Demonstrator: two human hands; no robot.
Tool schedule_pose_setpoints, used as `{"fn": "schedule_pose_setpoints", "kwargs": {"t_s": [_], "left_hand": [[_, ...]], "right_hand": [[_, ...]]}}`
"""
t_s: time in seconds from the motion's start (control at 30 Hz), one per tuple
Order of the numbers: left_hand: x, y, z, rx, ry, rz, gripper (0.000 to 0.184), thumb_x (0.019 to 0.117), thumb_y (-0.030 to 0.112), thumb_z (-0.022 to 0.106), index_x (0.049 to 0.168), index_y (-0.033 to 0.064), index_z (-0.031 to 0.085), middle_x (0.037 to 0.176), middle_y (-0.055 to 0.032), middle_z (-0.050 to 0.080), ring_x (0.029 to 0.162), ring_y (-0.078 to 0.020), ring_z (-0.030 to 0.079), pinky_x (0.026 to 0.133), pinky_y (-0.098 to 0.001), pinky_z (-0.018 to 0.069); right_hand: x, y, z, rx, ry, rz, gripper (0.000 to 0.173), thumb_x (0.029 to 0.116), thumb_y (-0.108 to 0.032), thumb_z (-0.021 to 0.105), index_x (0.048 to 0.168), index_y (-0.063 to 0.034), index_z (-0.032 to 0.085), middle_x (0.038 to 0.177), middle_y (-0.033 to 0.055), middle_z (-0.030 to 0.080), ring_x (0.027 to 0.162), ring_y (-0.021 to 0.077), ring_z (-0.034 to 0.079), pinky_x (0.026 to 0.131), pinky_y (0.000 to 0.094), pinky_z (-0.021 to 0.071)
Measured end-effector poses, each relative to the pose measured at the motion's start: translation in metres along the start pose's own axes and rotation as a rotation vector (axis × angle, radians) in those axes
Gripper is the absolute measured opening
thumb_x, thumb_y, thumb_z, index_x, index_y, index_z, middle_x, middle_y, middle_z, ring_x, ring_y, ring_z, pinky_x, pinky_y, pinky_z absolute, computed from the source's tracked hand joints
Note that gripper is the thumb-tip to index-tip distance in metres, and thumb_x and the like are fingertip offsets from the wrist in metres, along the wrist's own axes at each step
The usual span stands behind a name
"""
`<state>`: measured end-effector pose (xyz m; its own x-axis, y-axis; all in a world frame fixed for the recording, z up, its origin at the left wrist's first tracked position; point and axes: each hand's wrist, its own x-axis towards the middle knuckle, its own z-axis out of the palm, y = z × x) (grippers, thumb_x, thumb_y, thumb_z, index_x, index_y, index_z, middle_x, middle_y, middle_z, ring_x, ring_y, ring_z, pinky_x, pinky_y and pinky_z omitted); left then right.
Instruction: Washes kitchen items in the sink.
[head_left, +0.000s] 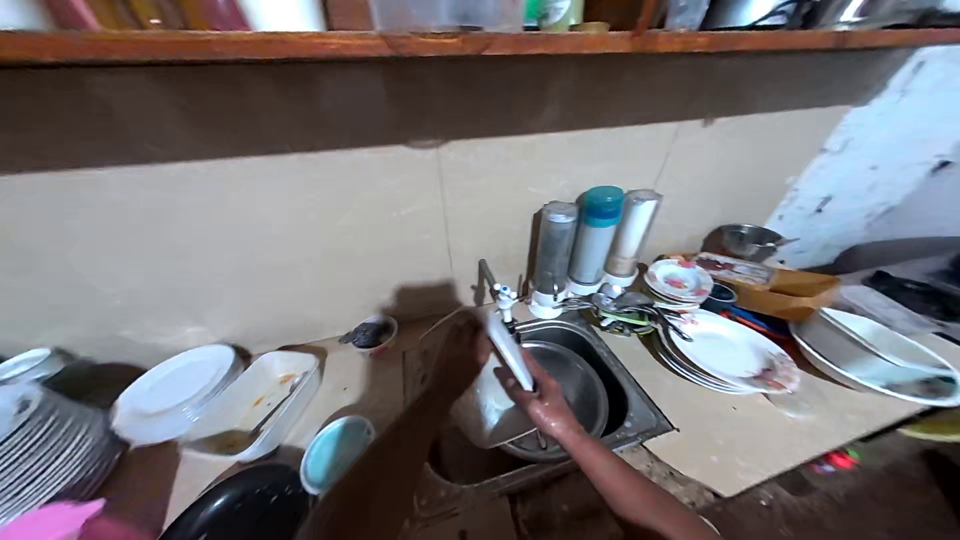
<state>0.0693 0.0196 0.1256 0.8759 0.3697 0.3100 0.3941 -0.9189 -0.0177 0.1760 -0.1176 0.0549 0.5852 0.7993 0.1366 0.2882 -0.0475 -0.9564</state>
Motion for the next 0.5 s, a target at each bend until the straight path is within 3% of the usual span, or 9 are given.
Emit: {"fn": "schedule_pose_setpoints", "kwargs": {"t_s": [0.13, 0.2, 0.27, 0.33, 0.43, 0.5], "left_hand": [[0.008, -0.046, 0.005, 0.056, 0.03, 0.163, 0.04, 0.1035, 0.008, 0.051, 0.142, -0.0006, 0.058, 0.153, -0.0209, 0.051, 0.147, -0.0394, 0.042, 0.121, -0.055, 0.0334], [0.001, -0.057, 0.02, 0.061, 0.023, 0.208, 0.061, 0.0994, 0.034, 0.061, 0.148, -0.0019, 0.051, 0.159, -0.0235, 0.042, 0.15, -0.043, 0.034, 0.121, -0.0598, 0.0301], [-0.01, -0.05, 0.036, 0.041, 0.112, 0.277, 0.075, 0.0916, 0.057, 0.058, 0.137, -0.0031, 0.061, 0.15, -0.0263, 0.052, 0.14, -0.0511, 0.046, 0.111, -0.0684, 0.0374], [-0.022, -0.026, 0.056, -0.028, 0.149, 0.33, 0.067, 0.0912, 0.057, 0.058, 0.12, -0.0021, 0.072, 0.135, -0.0281, 0.063, 0.123, -0.0538, 0.059, 0.099, -0.072, 0.0432], [-0.025, 0.019, 0.089, -0.036, 0.275, 0.449, 0.041, 0.0963, 0.038, 0.053, 0.083, 0.005, 0.074, 0.093, -0.0171, 0.074, 0.09, -0.0409, 0.071, 0.079, -0.0589, 0.0559], [-0.022, 0.028, 0.107, -0.034, 0.434, 0.449, 0.043, 0.0975, 0.041, 0.052, 0.075, 0.0102, 0.07, 0.083, -0.0101, 0.072, 0.083, -0.0333, 0.07, 0.076, -0.0509, 0.0555]], "right_hand": [[-0.007, -0.007, -0.019, -0.045, 0.061, -0.096, 0.071, 0.0968, -0.024, 0.066, 0.158, -0.0055, 0.036, 0.143, 0.0234, 0.056, 0.13, 0.031, 0.058, 0.112, 0.0445, 0.0454], [-0.01, -0.012, -0.03, -0.064, 0.131, -0.168, 0.074, 0.095, -0.026, 0.068, 0.157, -0.0031, 0.036, 0.141, 0.0245, 0.057, 0.127, 0.0324, 0.059, 0.109, 0.0447, 0.0468], [-0.01, -0.011, -0.037, -0.027, 0.153, -0.181, 0.078, 0.0957, -0.026, 0.068, 0.158, 0.0003, 0.03, 0.144, 0.0242, 0.056, 0.129, 0.0298, 0.059, 0.111, 0.0434, 0.0458], [-0.009, -0.005, -0.035, 0.045, 0.204, -0.189, 0.073, 0.0974, -0.024, 0.066, 0.156, 0.0034, 0.033, 0.145, 0.0248, 0.054, 0.132, 0.0283, 0.057, 0.113, 0.042, 0.0443], [-0.003, 0.001, -0.04, 0.106, 0.313, -0.203, 0.065, 0.0977, -0.023, 0.064, 0.151, 0.0066, 0.04, 0.142, 0.0255, 0.056, 0.129, 0.027, 0.059, 0.11, 0.0397, 0.0461], [0.001, 0.008, -0.055, 0.065, 0.37, -0.211, 0.065, 0.0966, -0.024, 0.066, 0.15, 0.0061, 0.042, 0.14, 0.0239, 0.058, 0.127, 0.0253, 0.06, 0.109, 0.039, 0.0473]]}}
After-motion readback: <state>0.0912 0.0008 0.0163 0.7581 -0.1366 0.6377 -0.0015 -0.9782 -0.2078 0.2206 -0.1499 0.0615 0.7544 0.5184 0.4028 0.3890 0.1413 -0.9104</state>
